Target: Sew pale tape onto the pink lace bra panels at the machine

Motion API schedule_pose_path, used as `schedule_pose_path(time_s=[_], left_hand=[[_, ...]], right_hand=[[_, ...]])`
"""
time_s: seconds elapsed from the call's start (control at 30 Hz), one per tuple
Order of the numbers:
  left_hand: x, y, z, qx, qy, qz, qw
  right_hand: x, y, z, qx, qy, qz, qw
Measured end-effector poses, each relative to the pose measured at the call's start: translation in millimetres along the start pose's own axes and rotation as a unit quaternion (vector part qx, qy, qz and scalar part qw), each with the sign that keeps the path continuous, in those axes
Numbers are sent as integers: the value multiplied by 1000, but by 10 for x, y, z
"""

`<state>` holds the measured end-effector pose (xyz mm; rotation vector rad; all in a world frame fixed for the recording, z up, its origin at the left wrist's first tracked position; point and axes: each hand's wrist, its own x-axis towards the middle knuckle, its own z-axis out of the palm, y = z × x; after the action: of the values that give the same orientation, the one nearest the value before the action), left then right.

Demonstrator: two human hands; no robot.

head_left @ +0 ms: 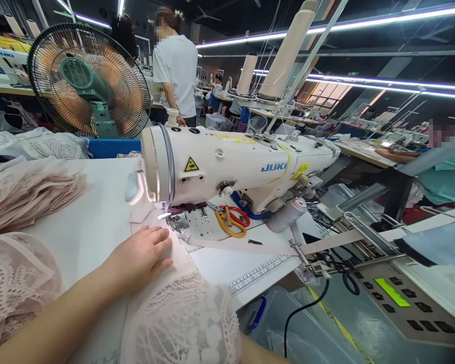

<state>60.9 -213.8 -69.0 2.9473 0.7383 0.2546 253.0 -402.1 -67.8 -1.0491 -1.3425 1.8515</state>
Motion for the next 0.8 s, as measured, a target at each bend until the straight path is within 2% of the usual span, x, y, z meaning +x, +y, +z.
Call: schedule_pose_path(time_s=[0.27, 0.5, 0.7, 0.8], left_hand=[[-37, 176, -120, -95, -14, -17, 995], [-54, 167, -115, -104, -11, -21, 994], [-50, 155, -124, -84, -15, -29, 996], [-58, 138, -87, -70, 5, -45, 997]], right_hand=[[248, 68, -23, 71, -29, 10, 997], [591, 175, 89, 150, -73, -10, 986], [672, 130, 134, 198, -48, -48, 978], [714, 138, 129, 204, -32, -32, 978]])
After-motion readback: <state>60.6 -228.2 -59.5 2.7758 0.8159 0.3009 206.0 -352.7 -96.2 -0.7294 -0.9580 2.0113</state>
